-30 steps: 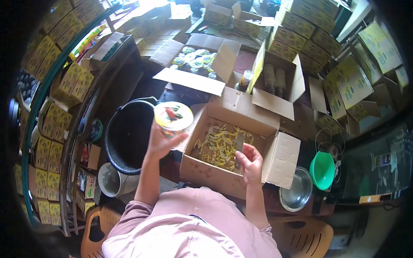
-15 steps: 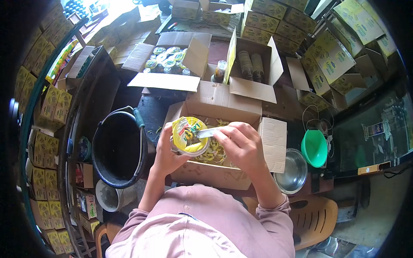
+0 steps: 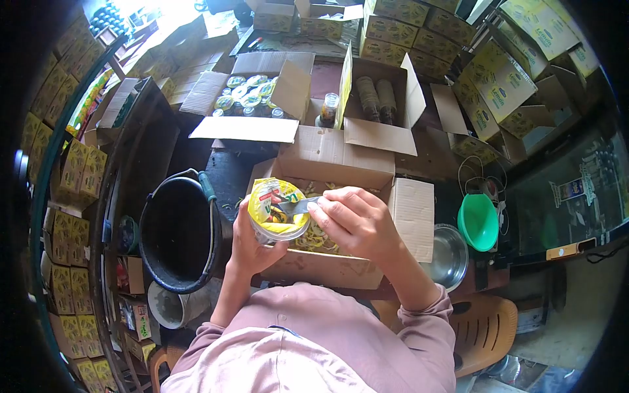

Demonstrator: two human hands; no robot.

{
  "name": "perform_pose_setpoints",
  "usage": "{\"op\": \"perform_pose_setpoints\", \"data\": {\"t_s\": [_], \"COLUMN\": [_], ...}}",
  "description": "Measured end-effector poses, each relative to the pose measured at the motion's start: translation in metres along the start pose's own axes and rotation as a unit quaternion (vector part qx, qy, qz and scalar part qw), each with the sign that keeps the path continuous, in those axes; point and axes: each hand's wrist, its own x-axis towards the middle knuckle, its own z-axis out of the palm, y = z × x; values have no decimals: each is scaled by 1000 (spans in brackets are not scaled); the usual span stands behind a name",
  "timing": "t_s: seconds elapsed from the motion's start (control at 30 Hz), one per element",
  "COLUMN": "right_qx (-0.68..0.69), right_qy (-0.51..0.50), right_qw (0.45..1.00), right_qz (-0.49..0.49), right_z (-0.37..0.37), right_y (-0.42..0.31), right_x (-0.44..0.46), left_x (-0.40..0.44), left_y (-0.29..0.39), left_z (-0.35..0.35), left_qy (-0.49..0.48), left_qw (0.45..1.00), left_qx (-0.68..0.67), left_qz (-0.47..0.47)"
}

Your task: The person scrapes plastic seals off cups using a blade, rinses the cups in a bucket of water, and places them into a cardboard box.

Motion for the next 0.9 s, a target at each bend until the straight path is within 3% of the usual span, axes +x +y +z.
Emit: {"op": "perform_pose_setpoints", "data": {"t_s": [0.4,0.9], "right_qx": [-19,12], "right_qy": [-38,43], "right_qw": [999,999], "right_qz": [-16,-8], "right_z": [-5,7], "right_y": [-1,-2], "right_x": [2,2], "left_x": [-2,0], "left_y": [-6,5], "left_z": [7,3], "left_qy": [11,-33], "left_qw": [997,998], "left_qx": [81,30], "left_qz": [14,-39]}}
